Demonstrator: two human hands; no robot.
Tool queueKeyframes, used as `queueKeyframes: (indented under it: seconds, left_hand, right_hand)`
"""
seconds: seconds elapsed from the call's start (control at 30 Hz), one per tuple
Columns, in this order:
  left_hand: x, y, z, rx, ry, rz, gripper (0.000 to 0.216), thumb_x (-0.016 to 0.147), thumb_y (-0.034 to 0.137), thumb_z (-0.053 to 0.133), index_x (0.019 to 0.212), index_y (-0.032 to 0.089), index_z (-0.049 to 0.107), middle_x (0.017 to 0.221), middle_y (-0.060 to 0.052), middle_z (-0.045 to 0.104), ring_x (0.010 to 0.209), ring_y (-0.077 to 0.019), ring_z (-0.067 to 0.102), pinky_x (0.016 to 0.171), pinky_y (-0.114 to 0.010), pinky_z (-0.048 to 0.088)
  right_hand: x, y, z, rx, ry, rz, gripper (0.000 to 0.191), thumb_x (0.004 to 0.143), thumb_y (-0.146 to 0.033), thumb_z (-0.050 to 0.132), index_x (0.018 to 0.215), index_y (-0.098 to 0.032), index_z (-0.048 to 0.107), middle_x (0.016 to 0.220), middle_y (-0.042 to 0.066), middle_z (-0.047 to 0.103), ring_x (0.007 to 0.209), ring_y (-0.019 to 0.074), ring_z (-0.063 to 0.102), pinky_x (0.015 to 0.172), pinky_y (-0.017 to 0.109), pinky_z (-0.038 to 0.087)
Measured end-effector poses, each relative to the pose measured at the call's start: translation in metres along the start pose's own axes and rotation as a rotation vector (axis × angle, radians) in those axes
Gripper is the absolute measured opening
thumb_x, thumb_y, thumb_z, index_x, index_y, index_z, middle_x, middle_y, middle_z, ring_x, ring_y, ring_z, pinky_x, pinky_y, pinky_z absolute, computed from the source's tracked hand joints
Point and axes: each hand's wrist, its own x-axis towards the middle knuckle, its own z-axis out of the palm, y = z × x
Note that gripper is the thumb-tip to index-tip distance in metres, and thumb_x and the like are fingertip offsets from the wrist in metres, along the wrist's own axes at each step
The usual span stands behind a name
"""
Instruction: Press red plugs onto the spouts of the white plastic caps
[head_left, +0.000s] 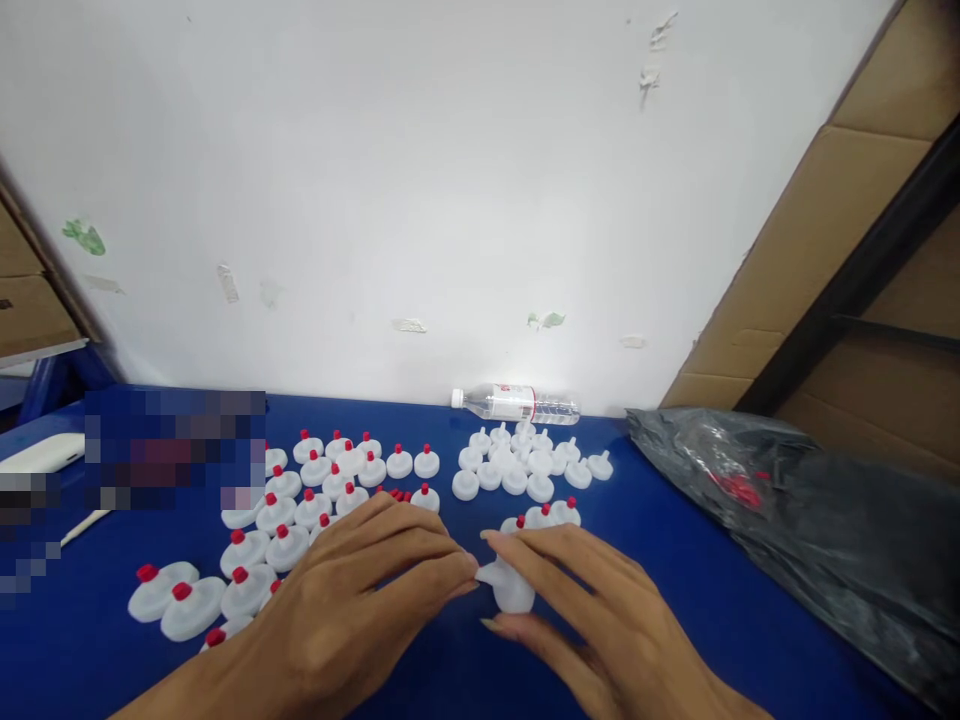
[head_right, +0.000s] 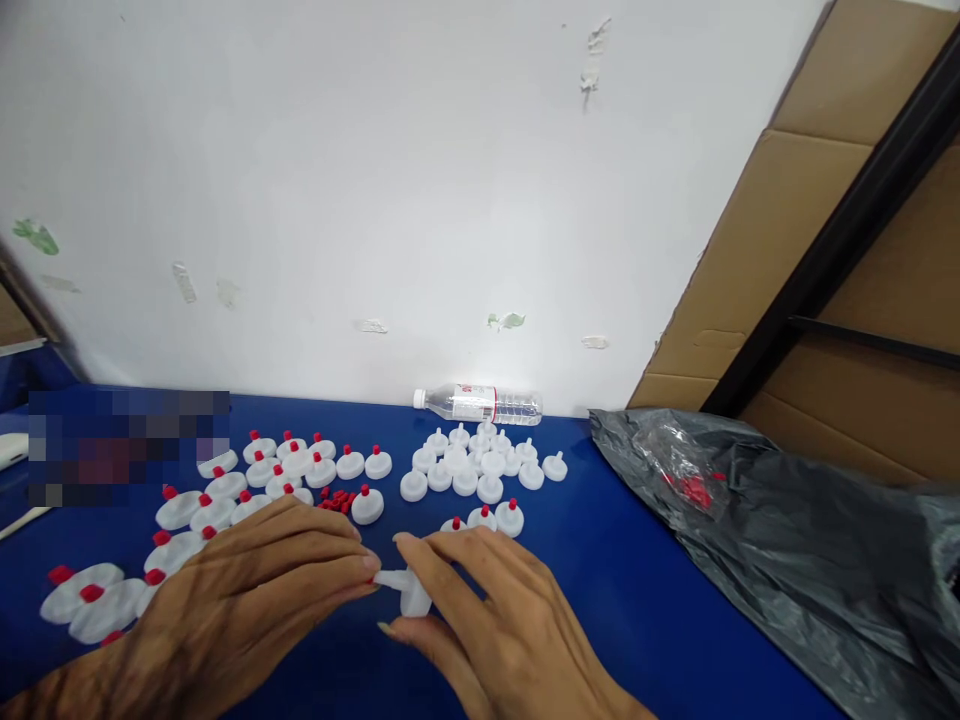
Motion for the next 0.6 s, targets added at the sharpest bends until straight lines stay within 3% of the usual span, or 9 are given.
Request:
queueKeyframes:
  seconds: [0.23, 0.33, 0.47, 0.6]
  left_hand:
    - [0.003, 0.008, 0.005, 0.082, -0.051, 0.023, 0.019, 0.114, 0.020, 0.045, 0.121, 0.019, 0.063, 0.103, -0.001, 0.074, 0.099, -0.0184, 0.065, 0.093, -0.033, 0.049]
    - [0.007, 0.011, 0.009, 0.167, -0.091, 0.043, 0.029, 0.115, 0.018, 0.038, 0.105, 0.019, 0.066, 0.092, -0.001, 0.070, 0.091, -0.0199, 0.063, 0.089, -0.035, 0.048]
    - [0.006, 0.013, 0.014, 0.170, -0.051, 0.056, 0.041, 0.114, 0.014, 0.030, 0.095, 0.018, 0.066, 0.086, -0.002, 0.068, 0.083, -0.0195, 0.060, 0.088, -0.035, 0.047]
    - [-0.002, 0.014, 0.020, 0.035, 0.011, 0.029, 0.038, 0.113, 0.017, 0.031, 0.091, 0.020, 0.062, 0.084, -0.002, 0.067, 0.079, -0.0190, 0.058, 0.088, -0.034, 0.048]
  right_hand:
    - [-0.001, -0.005, -0.003, -0.024, -0.057, 0.038, 0.036, 0.111, -0.040, 0.050, 0.133, -0.020, 0.070, 0.114, 0.008, 0.081, 0.105, 0.0197, 0.079, 0.098, 0.027, 0.062]
    - [-0.003, -0.008, -0.003, -0.026, -0.104, 0.058, 0.035, 0.110, -0.040, 0.051, 0.132, -0.021, 0.070, 0.117, 0.008, 0.080, 0.108, 0.0219, 0.078, 0.099, 0.028, 0.062]
    - [-0.005, -0.010, -0.004, -0.022, -0.133, 0.037, 0.036, 0.110, -0.039, 0.051, 0.135, -0.020, 0.069, 0.118, 0.008, 0.079, 0.109, 0.0215, 0.078, 0.100, 0.027, 0.061]
    - [-0.005, -0.014, -0.007, -0.024, -0.154, 0.008, 0.036, 0.108, -0.042, 0.055, 0.134, -0.021, 0.069, 0.117, 0.008, 0.079, 0.106, 0.0209, 0.078, 0.094, 0.022, 0.062]
